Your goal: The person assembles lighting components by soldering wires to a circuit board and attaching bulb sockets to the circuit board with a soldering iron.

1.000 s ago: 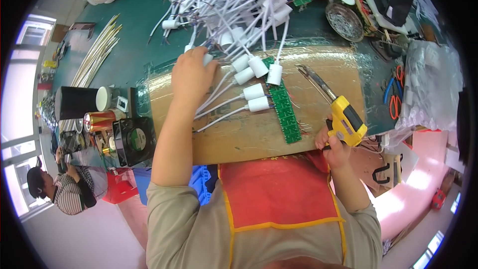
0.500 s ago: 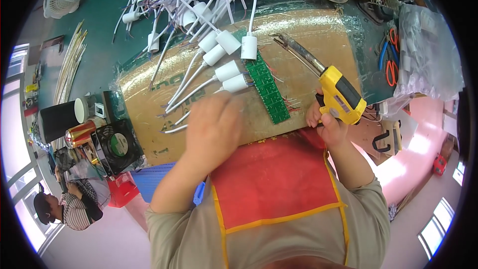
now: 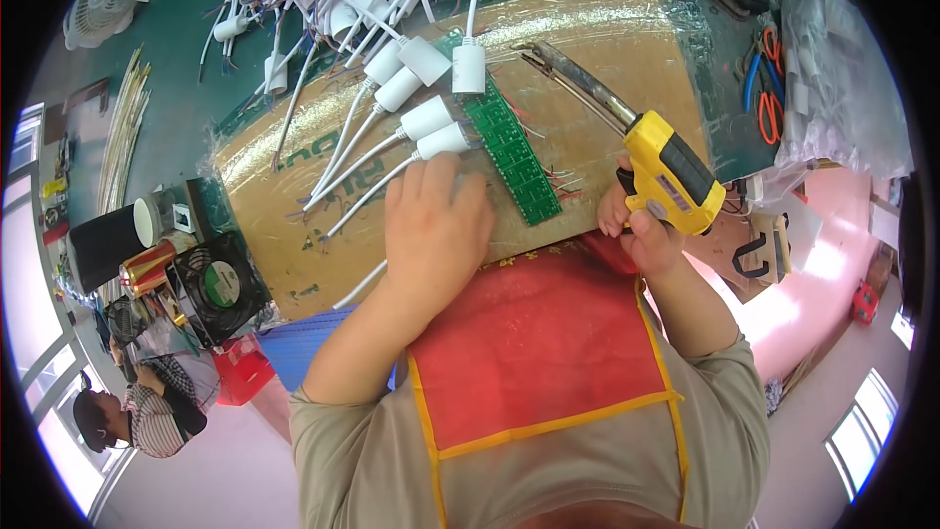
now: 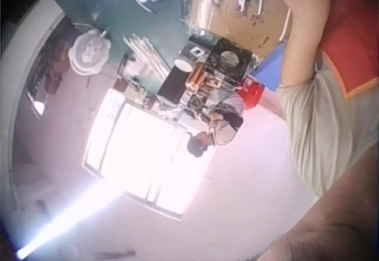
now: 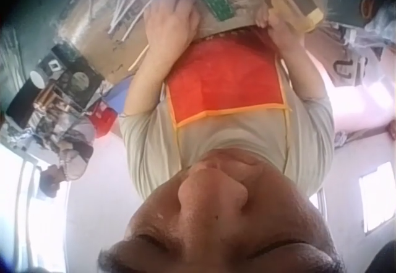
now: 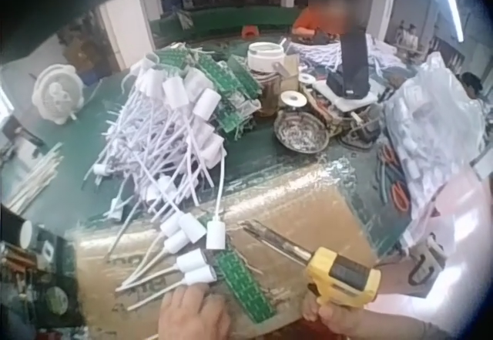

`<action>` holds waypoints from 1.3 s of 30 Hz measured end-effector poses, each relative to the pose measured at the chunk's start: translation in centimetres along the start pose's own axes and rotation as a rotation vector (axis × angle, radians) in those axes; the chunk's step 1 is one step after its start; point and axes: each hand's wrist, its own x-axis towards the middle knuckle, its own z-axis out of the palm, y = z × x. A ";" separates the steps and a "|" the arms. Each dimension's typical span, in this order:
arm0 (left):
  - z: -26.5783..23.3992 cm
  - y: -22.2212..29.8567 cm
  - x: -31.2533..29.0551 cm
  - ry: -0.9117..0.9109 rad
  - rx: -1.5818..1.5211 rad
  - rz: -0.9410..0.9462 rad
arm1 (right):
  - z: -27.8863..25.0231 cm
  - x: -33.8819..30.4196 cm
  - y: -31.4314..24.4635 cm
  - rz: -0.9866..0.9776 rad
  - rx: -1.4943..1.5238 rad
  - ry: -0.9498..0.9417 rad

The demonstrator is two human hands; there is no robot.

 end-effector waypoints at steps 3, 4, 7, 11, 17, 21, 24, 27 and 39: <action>0.2 -0.3 -0.1 -0.007 -0.046 -0.003 | 0.2 -0.2 -0.2 0.021 0.019 0.003; 0.1 -0.4 -0.1 -0.015 -0.061 -0.004 | 0.2 -0.3 -0.2 0.024 0.021 0.004; 0.5 -0.8 -0.3 0.016 -0.042 0.012 | 0.2 -1.4 0.0 0.047 0.011 -0.003; 0.1 -0.6 0.2 0.214 0.019 0.071 | -1.3 -3.0 -0.3 0.098 -0.150 -0.133; 1.8 -1.1 1.0 0.301 -0.007 0.071 | -2.4 -4.8 -0.8 0.085 -0.565 -0.271; 2.4 -1.3 1.2 0.317 0.008 0.081 | -2.3 -5.1 -0.8 0.054 -0.607 -0.262; 2.7 -1.4 1.2 0.321 0.020 0.096 | -2.3 -5.3 -0.9 0.075 -0.613 -0.241; 2.8 -1.5 1.2 0.320 0.029 0.108 | -2.2 -5.5 -0.7 0.134 -0.553 -0.197; 3.0 -1.7 1.4 0.341 0.030 0.140 | -2.3 -5.1 -0.3 0.055 -0.550 -0.215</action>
